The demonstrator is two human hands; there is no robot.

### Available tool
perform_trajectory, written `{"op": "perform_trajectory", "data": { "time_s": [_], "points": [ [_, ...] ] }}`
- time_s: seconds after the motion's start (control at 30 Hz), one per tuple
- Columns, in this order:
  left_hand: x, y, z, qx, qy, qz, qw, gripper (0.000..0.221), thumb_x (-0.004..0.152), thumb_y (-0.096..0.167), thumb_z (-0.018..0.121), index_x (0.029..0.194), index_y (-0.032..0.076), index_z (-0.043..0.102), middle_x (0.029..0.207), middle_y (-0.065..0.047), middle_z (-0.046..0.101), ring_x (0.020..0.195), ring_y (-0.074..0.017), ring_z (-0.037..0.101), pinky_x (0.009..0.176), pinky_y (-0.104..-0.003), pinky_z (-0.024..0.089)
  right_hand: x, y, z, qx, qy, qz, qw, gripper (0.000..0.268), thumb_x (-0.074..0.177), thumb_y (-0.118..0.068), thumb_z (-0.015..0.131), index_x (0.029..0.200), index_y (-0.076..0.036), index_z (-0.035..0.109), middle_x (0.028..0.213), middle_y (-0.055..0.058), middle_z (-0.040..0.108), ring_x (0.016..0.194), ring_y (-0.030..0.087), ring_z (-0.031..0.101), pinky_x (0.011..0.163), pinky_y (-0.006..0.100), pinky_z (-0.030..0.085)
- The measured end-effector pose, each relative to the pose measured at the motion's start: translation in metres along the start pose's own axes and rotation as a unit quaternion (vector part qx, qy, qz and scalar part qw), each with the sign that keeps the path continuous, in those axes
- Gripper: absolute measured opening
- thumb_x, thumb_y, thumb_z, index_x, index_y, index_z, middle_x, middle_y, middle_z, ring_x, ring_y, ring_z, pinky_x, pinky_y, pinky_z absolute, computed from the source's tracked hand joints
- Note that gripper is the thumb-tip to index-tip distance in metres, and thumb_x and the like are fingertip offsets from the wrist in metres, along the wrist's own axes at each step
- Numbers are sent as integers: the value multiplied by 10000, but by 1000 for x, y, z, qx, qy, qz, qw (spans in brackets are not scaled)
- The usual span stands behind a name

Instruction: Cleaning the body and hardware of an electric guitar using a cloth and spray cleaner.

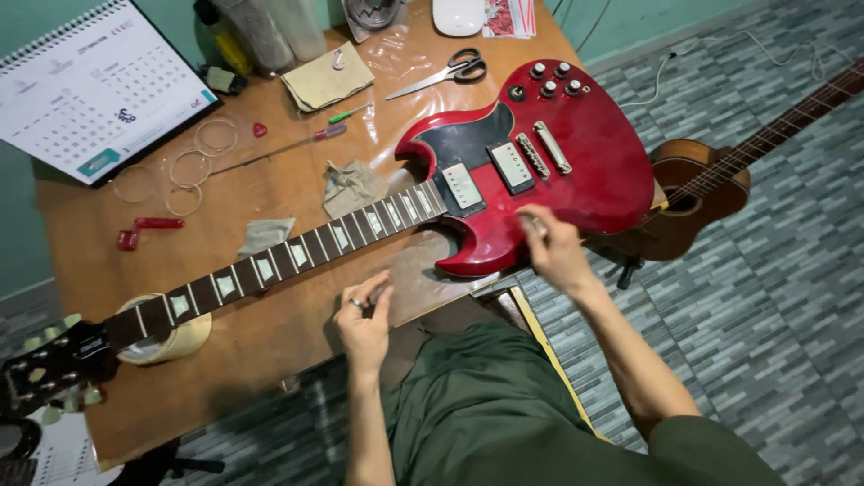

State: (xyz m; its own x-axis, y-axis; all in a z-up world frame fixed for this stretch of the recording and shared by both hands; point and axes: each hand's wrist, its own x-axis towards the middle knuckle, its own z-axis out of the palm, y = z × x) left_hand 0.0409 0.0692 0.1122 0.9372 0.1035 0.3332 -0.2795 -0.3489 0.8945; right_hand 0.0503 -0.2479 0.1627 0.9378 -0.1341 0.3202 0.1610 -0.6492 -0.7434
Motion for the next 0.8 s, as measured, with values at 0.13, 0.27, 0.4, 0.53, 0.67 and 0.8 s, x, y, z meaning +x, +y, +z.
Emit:
{"op": "perform_trajectory", "data": {
  "time_s": [0.13, 0.27, 0.4, 0.53, 0.67, 0.8],
  "points": [
    [-7, -9, 16, 11, 18, 15, 1000, 214, 871, 95, 801, 1082, 128, 790, 1097, -110, 757, 991, -280, 711, 854, -382, 552, 25, 8, 3, -11, -80, -74, 994, 312, 950, -45, 640, 1248, -114, 698, 846, 191, 754, 806, 421, 740, 716, 499, 580],
    [-16, -28, 25, 65, 51, 40, 996, 243, 847, 108, 838, 1084, 117, 782, 995, -81, 702, 894, -274, 704, 795, -356, 566, 94, -11, 21, -17, -87, -137, 987, 255, 1019, -115, 604, 1265, -146, 662, 953, 175, 736, 884, 458, 696, 778, 537, 558],
    [-21, -42, 29, 94, 74, 43, 992, 304, 848, 130, 840, 1132, 77, 748, 964, -105, 703, 865, -325, 720, 752, -395, 586, 160, 0, 48, -13, -104, -139, 985, 306, 995, -67, 622, 1264, -202, 676, 1071, 164, 759, 990, 479, 693, 844, 563, 565],
    [-20, -38, 28, 92, 77, 46, 992, 287, 846, 103, 826, 1125, 86, 760, 978, -114, 716, 872, -352, 729, 739, -417, 594, 168, 20, 17, -47, -50, -56, 996, 220, 1062, -179, 601, 1263, -241, 667, 1113, 185, 732, 939, 462, 699, 785, 569, 577],
    [-19, -34, 28, 87, 80, 54, 992, 254, 854, 96, 818, 1102, 100, 766, 1003, -93, 707, 888, -323, 733, 761, -382, 595, 157, 46, -9, -54, -13, 0, 998, 223, 1089, -200, 583, 1285, -265, 666, 936, 101, 701, 872, 362, 690, 787, 505, 565],
    [-15, -23, 25, 95, 85, 73, 989, 257, 850, 99, 823, 1102, 96, 768, 969, -77, 710, 861, -308, 738, 738, -369, 599, 133, 45, -17, 12, 57, 13, 998, 261, 1131, -183, 524, 1362, -172, 646, 679, 95, 633, 636, 258, 645, 688, 450, 544]
  ]
}}
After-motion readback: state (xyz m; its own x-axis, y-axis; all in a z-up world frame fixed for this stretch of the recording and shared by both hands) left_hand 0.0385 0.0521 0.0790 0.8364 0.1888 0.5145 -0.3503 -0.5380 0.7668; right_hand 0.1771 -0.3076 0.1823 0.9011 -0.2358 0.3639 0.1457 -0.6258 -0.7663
